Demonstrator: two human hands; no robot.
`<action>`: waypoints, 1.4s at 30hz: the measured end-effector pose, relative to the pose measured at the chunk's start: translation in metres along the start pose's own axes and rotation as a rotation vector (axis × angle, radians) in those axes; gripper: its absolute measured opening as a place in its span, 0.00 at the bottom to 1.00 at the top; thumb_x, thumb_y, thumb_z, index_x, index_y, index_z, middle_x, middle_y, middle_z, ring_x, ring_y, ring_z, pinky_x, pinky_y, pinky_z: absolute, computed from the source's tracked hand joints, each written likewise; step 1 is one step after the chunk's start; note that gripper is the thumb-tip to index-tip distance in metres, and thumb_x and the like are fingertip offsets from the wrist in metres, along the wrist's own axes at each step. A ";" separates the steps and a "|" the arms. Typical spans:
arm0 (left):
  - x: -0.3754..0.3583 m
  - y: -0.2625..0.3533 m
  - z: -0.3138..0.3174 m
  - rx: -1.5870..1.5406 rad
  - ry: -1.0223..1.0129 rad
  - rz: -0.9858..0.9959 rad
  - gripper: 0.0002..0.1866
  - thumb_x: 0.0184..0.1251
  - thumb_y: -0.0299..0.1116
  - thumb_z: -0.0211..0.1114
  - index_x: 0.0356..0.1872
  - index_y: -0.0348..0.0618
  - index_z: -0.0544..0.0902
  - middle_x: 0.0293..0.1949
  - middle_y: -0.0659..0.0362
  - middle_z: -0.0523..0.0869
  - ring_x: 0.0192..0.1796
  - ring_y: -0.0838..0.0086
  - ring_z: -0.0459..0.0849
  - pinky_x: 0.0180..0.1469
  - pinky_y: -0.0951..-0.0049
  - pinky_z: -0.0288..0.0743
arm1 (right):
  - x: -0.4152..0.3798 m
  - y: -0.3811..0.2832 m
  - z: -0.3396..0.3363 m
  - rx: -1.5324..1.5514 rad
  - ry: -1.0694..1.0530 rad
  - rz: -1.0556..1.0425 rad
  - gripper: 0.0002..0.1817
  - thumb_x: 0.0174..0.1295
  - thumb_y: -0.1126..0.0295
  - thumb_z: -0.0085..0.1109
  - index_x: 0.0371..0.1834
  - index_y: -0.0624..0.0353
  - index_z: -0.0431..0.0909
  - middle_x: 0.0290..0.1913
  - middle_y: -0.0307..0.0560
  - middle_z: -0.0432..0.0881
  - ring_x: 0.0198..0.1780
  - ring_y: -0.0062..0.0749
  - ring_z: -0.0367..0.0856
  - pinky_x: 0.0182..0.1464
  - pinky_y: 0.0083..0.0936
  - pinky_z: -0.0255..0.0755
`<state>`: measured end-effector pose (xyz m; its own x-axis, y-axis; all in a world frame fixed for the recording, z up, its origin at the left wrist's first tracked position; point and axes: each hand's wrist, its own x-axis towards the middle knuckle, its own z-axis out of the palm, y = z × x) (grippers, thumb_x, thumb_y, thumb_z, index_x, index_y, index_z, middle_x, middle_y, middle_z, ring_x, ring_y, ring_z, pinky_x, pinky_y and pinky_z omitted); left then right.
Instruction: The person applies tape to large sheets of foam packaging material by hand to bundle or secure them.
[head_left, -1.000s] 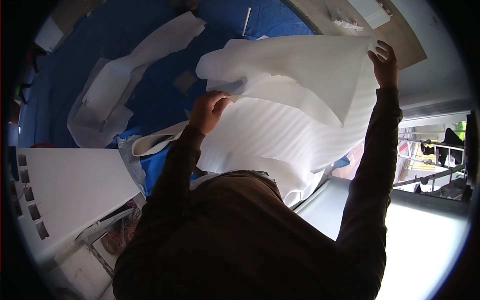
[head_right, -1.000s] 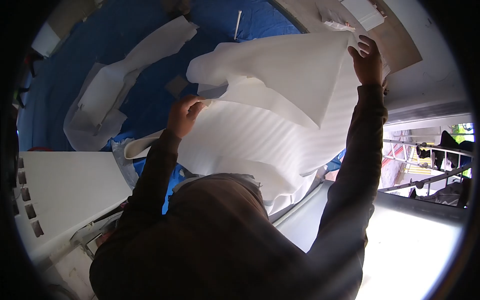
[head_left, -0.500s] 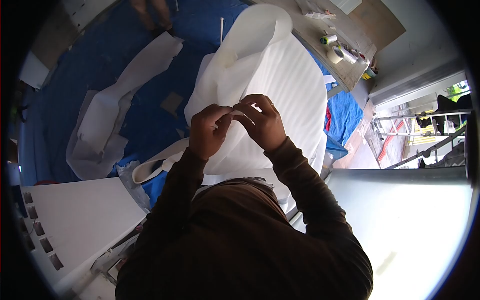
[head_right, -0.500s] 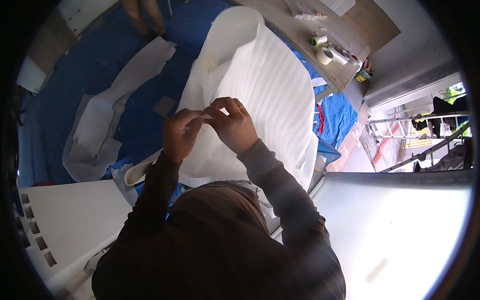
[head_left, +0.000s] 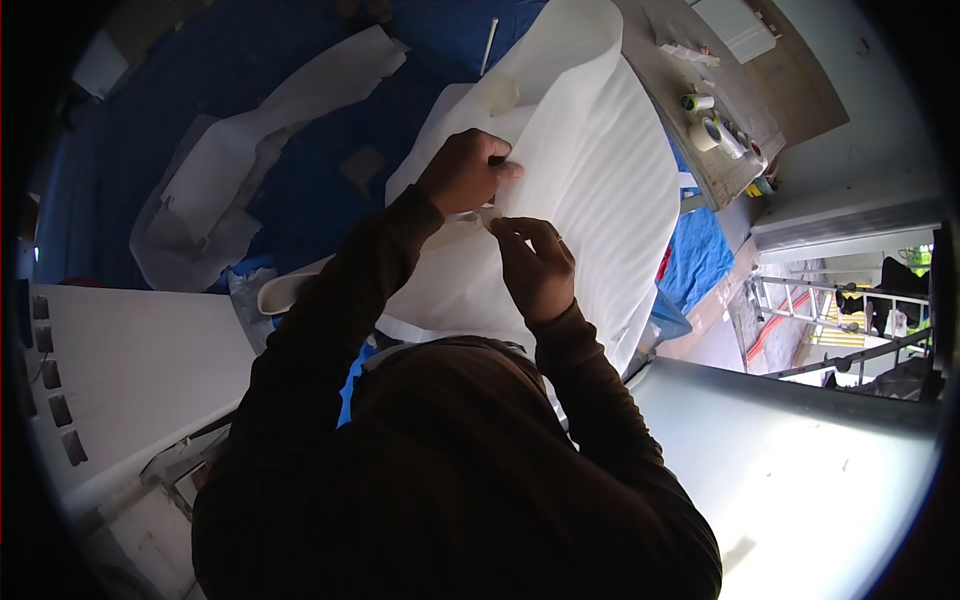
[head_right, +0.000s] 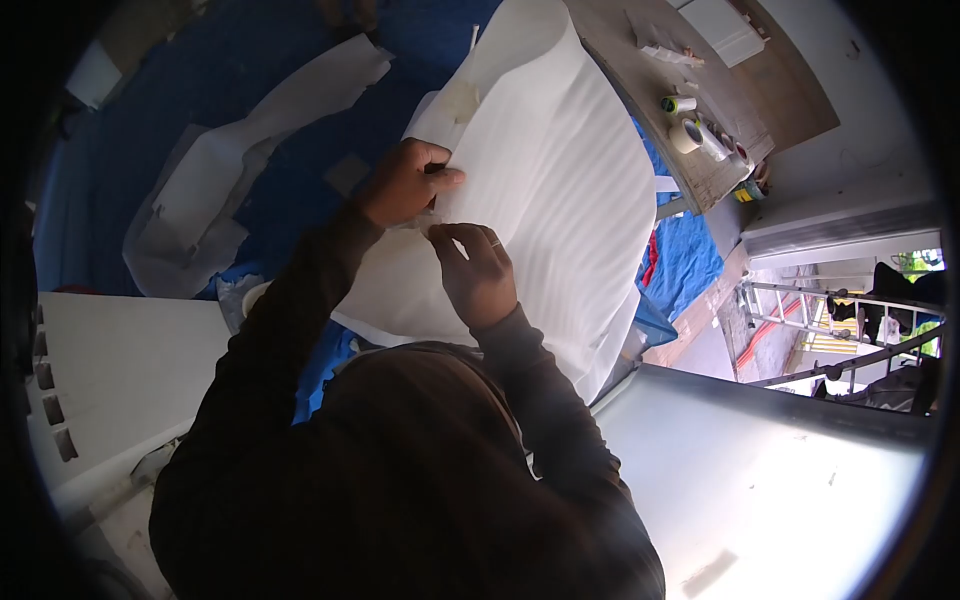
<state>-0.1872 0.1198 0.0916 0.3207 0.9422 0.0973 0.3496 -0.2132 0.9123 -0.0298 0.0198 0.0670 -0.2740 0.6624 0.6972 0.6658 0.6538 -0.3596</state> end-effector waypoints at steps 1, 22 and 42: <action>0.003 -0.002 -0.001 0.092 0.054 0.051 0.19 0.67 0.34 0.70 0.20 0.34 0.76 0.18 0.49 0.81 0.18 0.66 0.80 0.29 0.64 0.73 | -0.004 -0.003 -0.001 0.039 -0.034 0.017 0.13 0.55 0.81 0.67 0.43 0.57 0.88 0.41 0.42 0.85 0.43 0.37 0.86 0.43 0.29 0.84; -0.110 0.007 0.027 0.298 0.495 0.325 0.23 0.59 0.39 0.78 0.46 0.38 0.77 0.41 0.51 0.79 0.44 0.60 0.82 0.43 0.62 0.78 | 0.065 0.029 -0.024 0.489 -0.138 0.523 0.06 0.65 0.75 0.66 0.39 0.67 0.83 0.33 0.51 0.90 0.34 0.31 0.90 0.40 0.24 0.82; -0.142 -0.047 -0.002 -0.228 0.541 0.071 0.07 0.73 0.29 0.60 0.38 0.34 0.79 0.39 0.49 0.79 0.39 0.59 0.81 0.41 0.61 0.74 | 0.086 -0.004 0.051 0.162 -0.618 -0.387 0.23 0.49 0.70 0.78 0.50 0.58 0.82 0.52 0.48 0.83 0.47 0.46 0.82 0.49 0.38 0.80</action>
<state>-0.2509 -0.0036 0.0353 -0.1790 0.9385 0.2954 0.1266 -0.2758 0.9529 -0.0908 0.0925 0.0967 -0.8401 0.4278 0.3334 0.3454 0.8960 -0.2792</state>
